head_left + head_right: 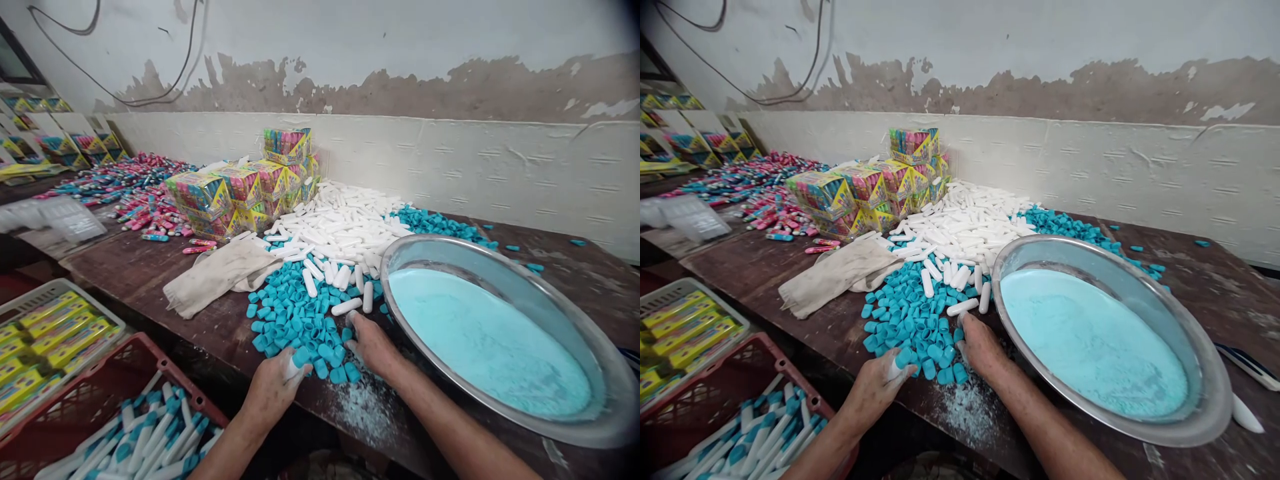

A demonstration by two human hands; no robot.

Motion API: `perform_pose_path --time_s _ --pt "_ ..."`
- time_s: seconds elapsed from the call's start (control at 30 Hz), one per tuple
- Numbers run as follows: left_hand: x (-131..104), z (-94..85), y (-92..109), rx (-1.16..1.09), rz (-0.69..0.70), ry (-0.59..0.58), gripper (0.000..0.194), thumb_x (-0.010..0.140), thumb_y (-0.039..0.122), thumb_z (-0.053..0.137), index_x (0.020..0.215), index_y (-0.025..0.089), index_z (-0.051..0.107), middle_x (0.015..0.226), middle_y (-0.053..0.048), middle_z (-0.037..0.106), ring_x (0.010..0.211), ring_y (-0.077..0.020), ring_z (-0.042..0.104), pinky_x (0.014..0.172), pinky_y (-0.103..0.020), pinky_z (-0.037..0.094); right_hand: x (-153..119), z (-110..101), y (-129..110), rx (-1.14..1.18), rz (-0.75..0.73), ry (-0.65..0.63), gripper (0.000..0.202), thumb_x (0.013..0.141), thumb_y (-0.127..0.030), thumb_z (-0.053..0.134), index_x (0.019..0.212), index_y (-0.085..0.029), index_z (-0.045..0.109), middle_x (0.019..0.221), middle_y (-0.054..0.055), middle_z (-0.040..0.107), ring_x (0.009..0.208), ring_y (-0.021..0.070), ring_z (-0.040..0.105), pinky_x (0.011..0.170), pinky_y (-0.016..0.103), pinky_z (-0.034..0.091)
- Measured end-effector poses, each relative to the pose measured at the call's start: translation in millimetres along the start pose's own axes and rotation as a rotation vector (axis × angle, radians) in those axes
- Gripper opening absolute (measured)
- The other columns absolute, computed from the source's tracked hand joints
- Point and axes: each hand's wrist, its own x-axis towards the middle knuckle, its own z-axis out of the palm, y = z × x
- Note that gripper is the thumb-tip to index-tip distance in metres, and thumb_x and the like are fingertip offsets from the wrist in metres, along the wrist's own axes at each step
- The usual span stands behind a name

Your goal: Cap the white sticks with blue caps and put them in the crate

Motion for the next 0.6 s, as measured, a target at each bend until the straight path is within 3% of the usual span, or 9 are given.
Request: perform_pose_path --time_s 0.17,0.3,0.37,0.47,0.6 --pt "4 2.5 8 0.020 0.010 -0.029 0.021 0.081 0.038 0.046 0.083 0.019 0.056 0.077 -0.003 0.065 0.074 -0.0176 0.060 0.064 -0.022 0.040 14 -1 -9 -0.036 -0.083 0.129 0.034 0.073 -0.017 0.055 0.106 -0.015 0.054 0.097 0.006 0.059 0.087 0.0167 0.054 0.075 0.025 0.040" --pt "9 4.9 16 0.046 0.017 -0.046 0.026 0.080 0.039 0.047 0.092 0.018 0.058 0.083 -0.006 0.066 0.081 -0.0203 0.061 0.069 -0.025 0.041 38 -4 -11 -0.254 0.003 0.298 0.036 0.080 -0.008 0.037 0.112 -0.005 0.053 0.121 0.020 0.047 0.115 0.0279 0.039 0.096 0.039 0.028" --pt "10 5.9 17 0.042 0.018 -0.051 0.027 0.080 0.038 0.048 0.095 0.018 0.058 0.085 -0.006 0.066 0.082 -0.0205 0.061 0.069 -0.025 0.042 45 -3 -10 -0.300 0.009 0.273 0.042 0.078 -0.006 0.037 0.117 -0.002 0.050 0.130 0.023 0.039 0.121 0.0331 0.031 0.098 0.046 0.021" --pt "11 5.9 16 0.034 0.011 -0.051 0.028 0.080 0.038 0.048 0.096 0.018 0.059 0.088 -0.007 0.066 0.083 -0.0206 0.061 0.069 -0.025 0.042 43 3 -7 -0.316 -0.089 0.178 0.045 0.073 -0.006 0.043 0.117 -0.010 0.053 0.131 0.015 0.042 0.122 0.0306 0.031 0.100 0.044 0.020" --pt "9 3.8 13 0.010 0.022 -0.048 0.027 0.080 0.037 0.048 0.096 0.019 0.059 0.089 -0.005 0.066 0.083 -0.0195 0.060 0.071 -0.025 0.043 19 9 2 0.105 -0.241 0.133 0.037 0.073 -0.009 0.040 0.102 -0.016 0.063 0.118 0.009 0.057 0.113 0.0248 0.044 0.097 0.039 0.029"
